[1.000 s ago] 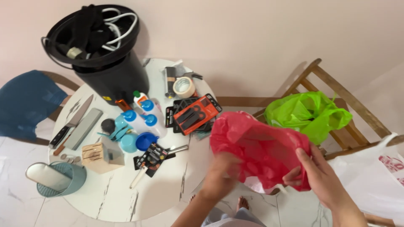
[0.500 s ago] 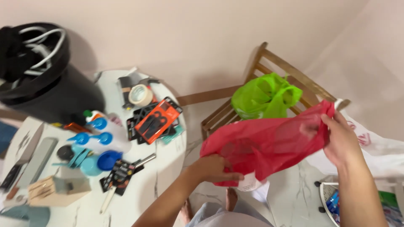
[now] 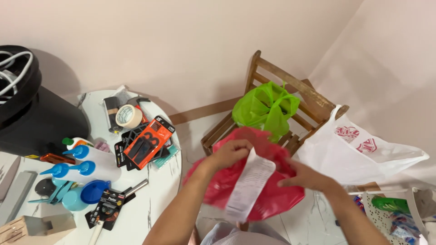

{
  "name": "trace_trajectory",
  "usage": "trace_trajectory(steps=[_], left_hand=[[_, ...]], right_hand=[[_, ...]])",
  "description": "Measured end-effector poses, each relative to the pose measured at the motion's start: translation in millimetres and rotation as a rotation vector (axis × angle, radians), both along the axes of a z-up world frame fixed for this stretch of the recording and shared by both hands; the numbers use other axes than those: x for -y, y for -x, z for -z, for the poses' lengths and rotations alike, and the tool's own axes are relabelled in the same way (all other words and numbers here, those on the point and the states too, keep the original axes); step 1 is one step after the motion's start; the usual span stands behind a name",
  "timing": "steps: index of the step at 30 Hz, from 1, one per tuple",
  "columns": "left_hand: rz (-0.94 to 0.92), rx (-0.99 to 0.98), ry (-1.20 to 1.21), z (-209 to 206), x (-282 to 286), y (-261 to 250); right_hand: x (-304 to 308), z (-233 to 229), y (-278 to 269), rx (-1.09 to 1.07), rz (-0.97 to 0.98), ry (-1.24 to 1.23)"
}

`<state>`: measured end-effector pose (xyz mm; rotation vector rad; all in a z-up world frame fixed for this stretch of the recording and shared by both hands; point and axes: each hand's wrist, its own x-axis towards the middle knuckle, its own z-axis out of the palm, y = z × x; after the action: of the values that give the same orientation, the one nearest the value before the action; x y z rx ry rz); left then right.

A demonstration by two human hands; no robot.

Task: The person unpacks various items from red and green plastic bags onto a round white table, including a black plastic tray, bottles, a blue baby bottle, a wooden block, and packaged tools. They arrange the items on the table and briefly handle a knife and a wooden block.

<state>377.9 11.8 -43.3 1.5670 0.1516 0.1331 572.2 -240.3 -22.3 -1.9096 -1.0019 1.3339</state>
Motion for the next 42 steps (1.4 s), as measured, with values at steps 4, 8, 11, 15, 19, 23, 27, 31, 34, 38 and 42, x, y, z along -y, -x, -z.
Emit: trace_trajectory(steps=[4,8,11,15,19,23,27,31,34,38,42], left_hand=[[-0.067,-0.102,0.088,-24,0,-15],[-0.503,0.131,-0.586,-59,15,-11],[-0.703,0.032,-0.772,-72,31,-5],[-0.634,-0.284,-0.460,-55,57,-1],[-0.442,-0.380,-0.043,-27,71,-10],[-0.338,-0.434,0.174,-28,82,-20],[-0.244,-0.414,0.216,-44,85,-27],[-0.121,-0.400,0.125,-53,79,-33],[-0.115,-0.507,0.004,-53,74,-36],[-0.143,-0.440,0.040,-39,75,-38],[-0.226,-0.319,0.353,-37,53,-33]], right_hand=[[-8,19,19,-0.372,0.161,0.007],[-9,24,18,-0.530,0.366,-0.002],[-14,26,17,-0.544,0.488,0.040],[-19,32,16,-0.539,0.488,-0.059],[-19,40,13,-0.312,0.388,-0.109],[-24,48,15,-0.031,0.388,-0.129],[-18,46,17,0.106,0.384,-0.145],[-8,38,18,0.299,0.343,-0.126],[-3,29,14,0.664,0.205,-0.041],[7,37,2,0.935,0.140,-0.042],[50,76,-28,1.038,0.098,0.100]])
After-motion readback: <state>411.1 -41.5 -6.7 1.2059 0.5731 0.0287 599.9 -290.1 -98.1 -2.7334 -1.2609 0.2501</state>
